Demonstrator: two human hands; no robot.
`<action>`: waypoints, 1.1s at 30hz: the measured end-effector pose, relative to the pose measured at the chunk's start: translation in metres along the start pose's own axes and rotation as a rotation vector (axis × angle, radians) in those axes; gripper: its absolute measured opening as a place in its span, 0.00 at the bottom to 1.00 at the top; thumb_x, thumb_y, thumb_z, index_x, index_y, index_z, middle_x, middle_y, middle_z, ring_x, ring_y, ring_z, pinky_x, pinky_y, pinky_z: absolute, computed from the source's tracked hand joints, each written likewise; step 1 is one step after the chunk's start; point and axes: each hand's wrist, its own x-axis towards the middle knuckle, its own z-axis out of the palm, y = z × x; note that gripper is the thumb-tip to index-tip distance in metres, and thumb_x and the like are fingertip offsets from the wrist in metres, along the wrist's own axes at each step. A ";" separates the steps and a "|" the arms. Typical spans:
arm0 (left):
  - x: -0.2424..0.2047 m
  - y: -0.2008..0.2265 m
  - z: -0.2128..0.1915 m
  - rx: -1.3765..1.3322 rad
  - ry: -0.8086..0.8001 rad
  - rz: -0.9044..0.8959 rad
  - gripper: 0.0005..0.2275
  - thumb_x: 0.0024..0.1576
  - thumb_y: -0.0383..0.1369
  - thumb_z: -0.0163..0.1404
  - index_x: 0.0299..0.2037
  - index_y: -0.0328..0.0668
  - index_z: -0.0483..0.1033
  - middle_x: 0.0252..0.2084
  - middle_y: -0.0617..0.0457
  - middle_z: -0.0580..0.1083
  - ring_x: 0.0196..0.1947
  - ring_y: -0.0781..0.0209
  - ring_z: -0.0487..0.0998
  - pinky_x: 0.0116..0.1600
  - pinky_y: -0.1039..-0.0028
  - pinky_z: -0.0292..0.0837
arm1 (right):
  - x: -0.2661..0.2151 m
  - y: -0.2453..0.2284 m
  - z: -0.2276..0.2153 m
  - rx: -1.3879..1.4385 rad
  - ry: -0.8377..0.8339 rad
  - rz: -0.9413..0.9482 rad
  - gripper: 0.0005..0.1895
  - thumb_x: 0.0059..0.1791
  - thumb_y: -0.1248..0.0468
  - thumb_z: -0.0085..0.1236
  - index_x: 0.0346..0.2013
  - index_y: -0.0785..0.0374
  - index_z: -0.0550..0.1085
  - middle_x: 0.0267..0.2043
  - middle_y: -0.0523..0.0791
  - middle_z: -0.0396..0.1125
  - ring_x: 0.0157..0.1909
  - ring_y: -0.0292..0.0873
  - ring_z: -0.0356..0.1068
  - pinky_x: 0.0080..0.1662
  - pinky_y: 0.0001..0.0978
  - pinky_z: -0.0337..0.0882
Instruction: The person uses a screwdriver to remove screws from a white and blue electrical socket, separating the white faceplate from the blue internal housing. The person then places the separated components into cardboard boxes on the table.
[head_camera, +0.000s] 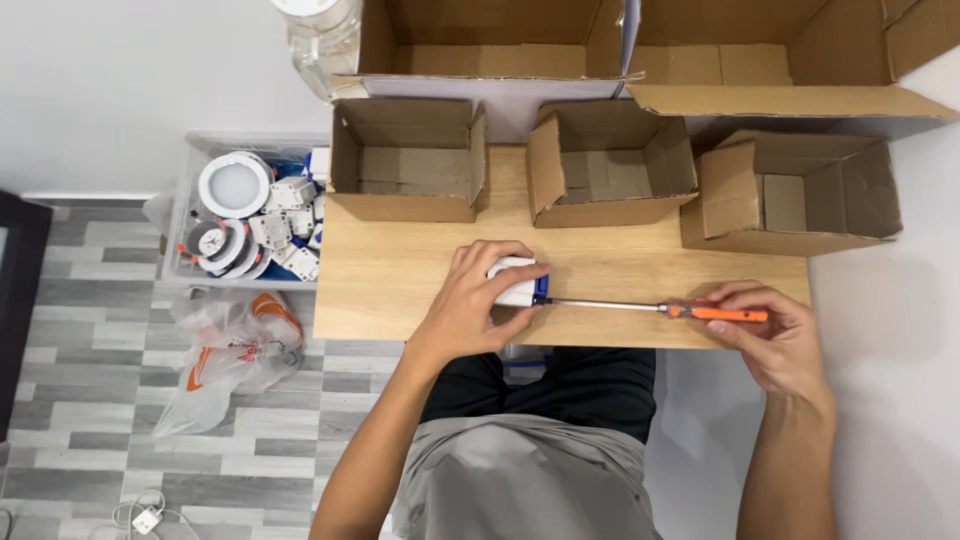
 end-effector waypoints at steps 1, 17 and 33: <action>0.001 -0.001 0.000 -0.008 -0.004 0.002 0.18 0.64 0.37 0.59 0.64 0.53 0.77 0.62 0.49 0.72 0.59 0.48 0.73 0.62 0.57 0.63 | 0.000 -0.001 0.002 -0.004 0.007 0.004 0.16 0.45 0.79 0.67 0.44 0.64 0.78 0.53 0.53 0.74 0.59 0.53 0.77 0.63 0.44 0.82; 0.004 -0.004 -0.004 -0.034 -0.017 -0.009 0.16 0.66 0.40 0.59 0.62 0.52 0.77 0.62 0.47 0.74 0.59 0.46 0.76 0.62 0.55 0.65 | -0.015 -0.034 0.018 -0.236 0.039 0.245 0.11 0.52 0.70 0.63 0.48 0.72 0.80 0.37 0.55 0.76 0.29 0.47 0.76 0.33 0.32 0.80; 0.011 -0.004 0.001 0.000 0.077 -0.059 0.16 0.63 0.35 0.62 0.61 0.50 0.77 0.61 0.46 0.74 0.60 0.48 0.77 0.62 0.55 0.65 | 0.011 -0.056 0.034 -0.340 -0.012 0.327 0.17 0.62 0.61 0.48 0.53 0.71 0.80 0.25 0.53 0.76 0.19 0.46 0.77 0.22 0.29 0.72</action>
